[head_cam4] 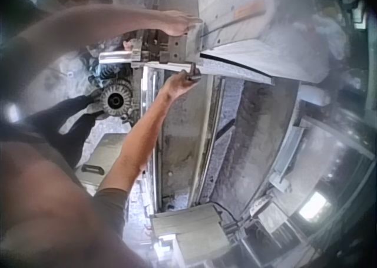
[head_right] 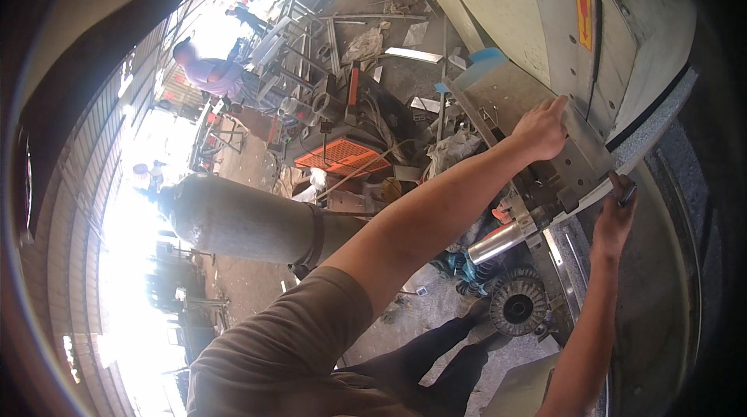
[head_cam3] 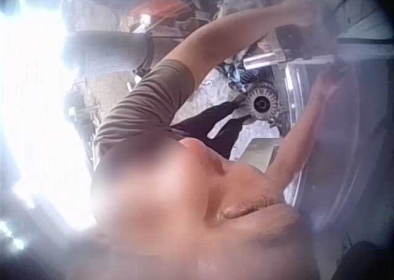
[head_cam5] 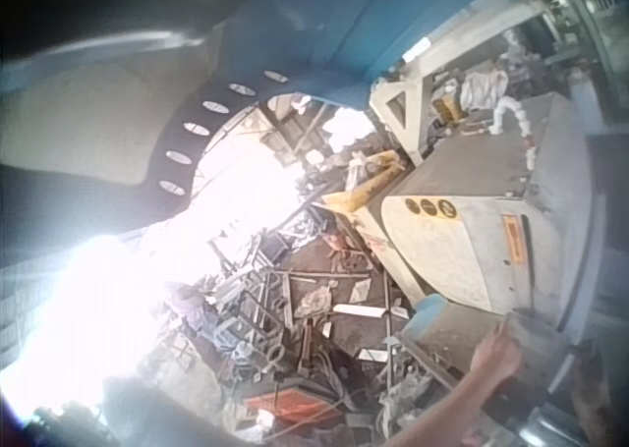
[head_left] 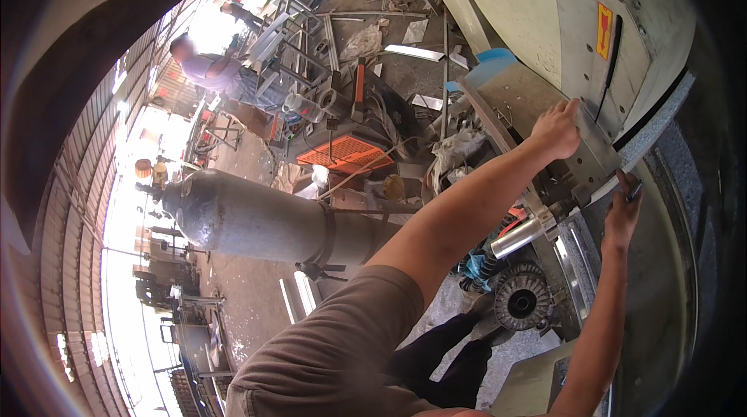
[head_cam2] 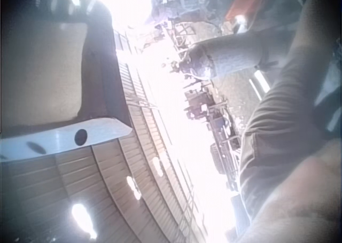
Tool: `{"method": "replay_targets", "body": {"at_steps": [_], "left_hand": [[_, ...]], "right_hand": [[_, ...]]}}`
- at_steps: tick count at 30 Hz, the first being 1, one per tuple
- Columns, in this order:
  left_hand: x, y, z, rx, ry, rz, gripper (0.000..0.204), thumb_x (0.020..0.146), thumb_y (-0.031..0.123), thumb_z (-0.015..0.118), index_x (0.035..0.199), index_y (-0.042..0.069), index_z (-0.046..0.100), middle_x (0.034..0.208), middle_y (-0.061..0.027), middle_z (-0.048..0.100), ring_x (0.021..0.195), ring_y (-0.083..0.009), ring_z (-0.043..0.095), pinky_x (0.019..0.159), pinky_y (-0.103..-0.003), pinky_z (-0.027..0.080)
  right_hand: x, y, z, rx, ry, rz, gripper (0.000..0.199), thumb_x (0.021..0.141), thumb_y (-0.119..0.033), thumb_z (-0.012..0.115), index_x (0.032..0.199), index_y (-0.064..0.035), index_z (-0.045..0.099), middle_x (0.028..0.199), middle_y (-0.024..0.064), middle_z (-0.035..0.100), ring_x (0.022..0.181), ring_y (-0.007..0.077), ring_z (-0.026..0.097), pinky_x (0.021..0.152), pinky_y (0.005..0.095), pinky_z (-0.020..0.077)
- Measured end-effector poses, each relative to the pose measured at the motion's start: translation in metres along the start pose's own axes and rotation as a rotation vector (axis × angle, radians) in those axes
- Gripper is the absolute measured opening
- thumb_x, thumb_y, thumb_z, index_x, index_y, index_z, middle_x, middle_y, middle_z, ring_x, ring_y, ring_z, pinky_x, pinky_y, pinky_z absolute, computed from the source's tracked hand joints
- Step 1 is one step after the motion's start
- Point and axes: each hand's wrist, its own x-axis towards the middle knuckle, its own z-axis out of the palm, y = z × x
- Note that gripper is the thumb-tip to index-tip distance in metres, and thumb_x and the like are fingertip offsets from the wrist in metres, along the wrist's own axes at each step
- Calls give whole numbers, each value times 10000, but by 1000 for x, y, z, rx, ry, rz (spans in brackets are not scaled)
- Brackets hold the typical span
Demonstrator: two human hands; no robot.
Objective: The person picks up a metal bar, marks it with a pen, and places it into a cutting machine. They operate the machine to cut the bar, then remove the cut piece and inspect it. The person repeats this process with another metal bar, then moves to a grinding machine to smooth the edges of the cut pieces.
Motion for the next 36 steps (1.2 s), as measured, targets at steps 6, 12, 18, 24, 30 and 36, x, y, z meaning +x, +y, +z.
{"method": "replay_targets", "body": {"at_steps": [6, 12, 18, 24, 30, 36], "left_hand": [[-20, -16, -6, -35, 186, 130, 601, 925, 132, 537, 1489, 19, 363, 1471, -230, 453, 1365, -406, 448, 1129, -465, 372], [-113, 5, -49, -186, 371, 169, 593, 945, 174, 591, 1483, 33, 383, 1442, -229, 478, 1335, -429, 468, 1110, -479, 387], [-265, -4, -69, -192, 481, 95, 413, 944, 199, 648, 1296, 10, 546, 1116, -206, 607, 1012, -419, 598, 878, -469, 486], [-420, 32, -31, -297, 142, -125, 245, 942, 292, 695, 925, 55, 634, 843, -168, 641, 832, -381, 645, 722, -438, 508], [-503, 68, -7, -377, -367, -107, 307, 945, 406, 678, 919, 102, 712, 754, -167, 686, 775, -378, 691, 667, -470, 514], [-522, 53, 21, -270, -530, 495, 350, 922, 247, 636, 1219, 62, 654, 1211, -209, 653, 1163, -399, 601, 951, -501, 466]], "right_hand": [[-7, 4, 0, 132, 72, -53, 391, 968, -141, 541, 1348, -51, 549, 1344, 64, 578, 1050, 166, 561, 851, 286, 449], [-32, 44, -46, -101, 122, -160, 474, 982, -253, 644, 1377, -8, 549, 1360, 135, 571, 1214, 242, 562, 995, 351, 440], [-134, -43, -36, 306, 132, 137, 192, 1023, -321, 576, 1031, -129, 570, 866, -37, 423, 681, 70, 318, 573, 237, 292], [-246, -55, -11, 146, -13, 153, 283, 1004, -309, 569, 1132, -73, 658, 927, 27, 603, 747, 139, 528, 702, 322, 450], [-354, -53, 25, -125, -566, 122, 232, 935, -262, 737, 972, -34, 716, 871, 20, 693, 790, 93, 602, 705, 283, 497], [-423, -44, 4, -408, -567, -194, 267, 936, -259, 709, 1069, -27, 708, 1002, 160, 718, 938, 333, 701, 819, 384, 536]]}}
